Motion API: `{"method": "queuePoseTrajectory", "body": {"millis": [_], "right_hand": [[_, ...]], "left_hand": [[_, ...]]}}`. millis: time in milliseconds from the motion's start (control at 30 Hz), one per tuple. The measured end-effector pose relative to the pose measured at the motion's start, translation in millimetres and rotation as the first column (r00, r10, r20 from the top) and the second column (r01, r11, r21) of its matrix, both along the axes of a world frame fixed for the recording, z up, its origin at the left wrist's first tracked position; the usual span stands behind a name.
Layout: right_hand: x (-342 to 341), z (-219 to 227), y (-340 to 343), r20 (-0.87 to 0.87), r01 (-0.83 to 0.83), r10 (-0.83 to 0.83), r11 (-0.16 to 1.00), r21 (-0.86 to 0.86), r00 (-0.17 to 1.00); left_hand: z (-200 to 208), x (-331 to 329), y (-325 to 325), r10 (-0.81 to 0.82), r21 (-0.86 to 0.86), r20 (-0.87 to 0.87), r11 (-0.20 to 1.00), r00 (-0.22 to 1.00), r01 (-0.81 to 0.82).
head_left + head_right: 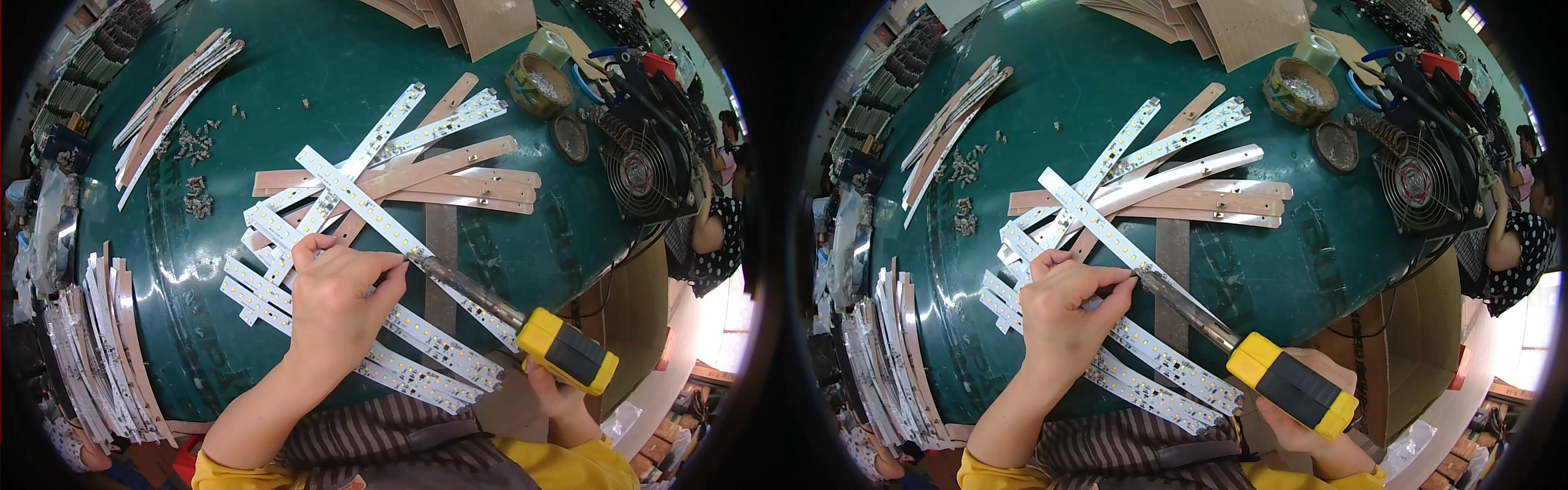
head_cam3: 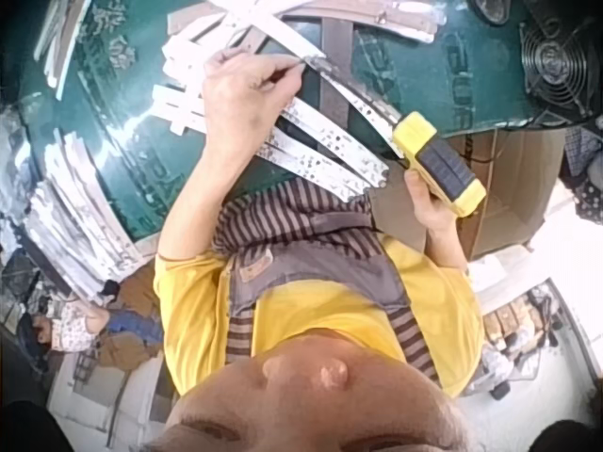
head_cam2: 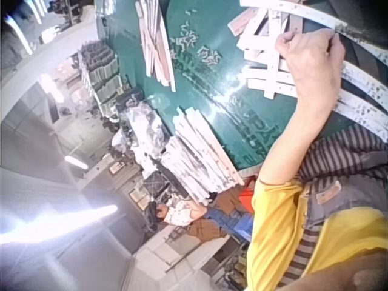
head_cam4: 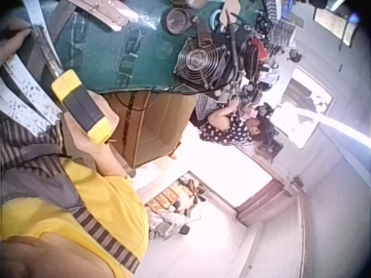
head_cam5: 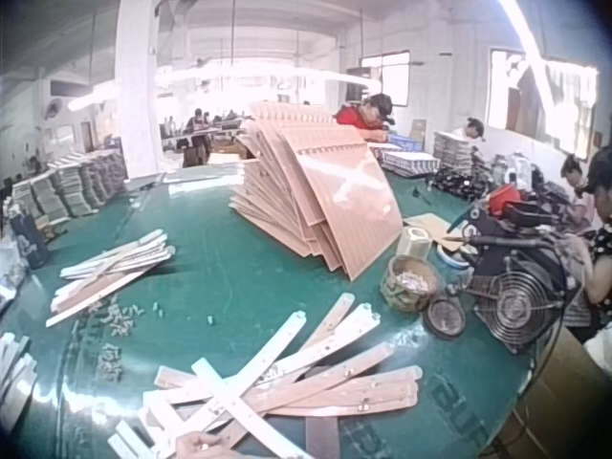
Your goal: The person solders electronic components onto LED light strips using a handheld soldering iron, gathers and sets aside the finished strips, and solders components onto another batch of strips.
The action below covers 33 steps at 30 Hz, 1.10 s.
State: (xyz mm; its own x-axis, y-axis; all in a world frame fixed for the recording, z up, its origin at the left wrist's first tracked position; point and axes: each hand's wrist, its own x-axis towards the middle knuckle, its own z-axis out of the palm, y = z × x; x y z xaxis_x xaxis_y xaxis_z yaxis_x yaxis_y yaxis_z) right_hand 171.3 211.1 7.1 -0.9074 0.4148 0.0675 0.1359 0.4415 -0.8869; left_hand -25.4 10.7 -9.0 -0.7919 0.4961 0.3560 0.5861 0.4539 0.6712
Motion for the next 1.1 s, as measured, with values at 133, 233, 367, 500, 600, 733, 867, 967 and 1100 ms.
{"method": "queuePoseTrajectory", "body": {"millis": [133,233,367,500,600,733,867,967,1100], "right_hand": [[3.1,-3.8,0.5,0.02,0.032,-0.032,0.999,-0.011,0.999],[2.7,-2.6,2.0,0.034,0.006,-0.006,1.0,0.01,0.999],[12.7,-3.2,6.6,0.018,0.014,-0.013,1.0,-0.008,1.0],[11.1,-6.4,1.8,-0.031,0.109,-0.108,0.993,0.038,0.994],[0.6,-7.5,8.2,-0.02,-0.031,0.04,0.947,0.32,0.999],[-17.6,-2.1,0.0,-0.064,-0.044,0.07,0.938,0.344,0.995],[-9.8,-9.7,2.2,-0.046,-0.041,0.062,0.929,0.368,0.997],[-9.5,-9.5,1.3,-0.051,-0.048,0.077,0.9,0.434,0.996],[-0.5,-14.6,-6.6,0.054,0.056,-0.073,0.963,0.264,0.996]], "left_hand": [[0.9,0.3,0.4,0.003,0.003,-0.001,1.0,1.0,-0.003],[-0.2,-0.2,0.8,-0.001,0.007,0.004,1.0,1.0,0.001],[0.6,0.1,-0.1,-0.001,-0.002,0.011,1.0,1.0,0.001],[-0.7,-0.3,-0.4,-0.001,0.013,0.004,1.0,1.0,0.001],[-0.6,0.1,0.6,-0.002,0.007,0.008,1.0,1.0,0.002],[-1.2,-0.3,0.0,-0.003,0.005,0.008,1.0,1.0,0.003],[-3.3,0.2,-1.5,-0.003,0.027,-0.005,1.0,1.0,0.003],[-1.5,0.1,-2.8,0.0,0.022,-0.015,1.0,1.0,0.0],[13.6,-0.2,-7.9,0.007,-0.075,-0.047,0.997,0.999,-0.011]]}}
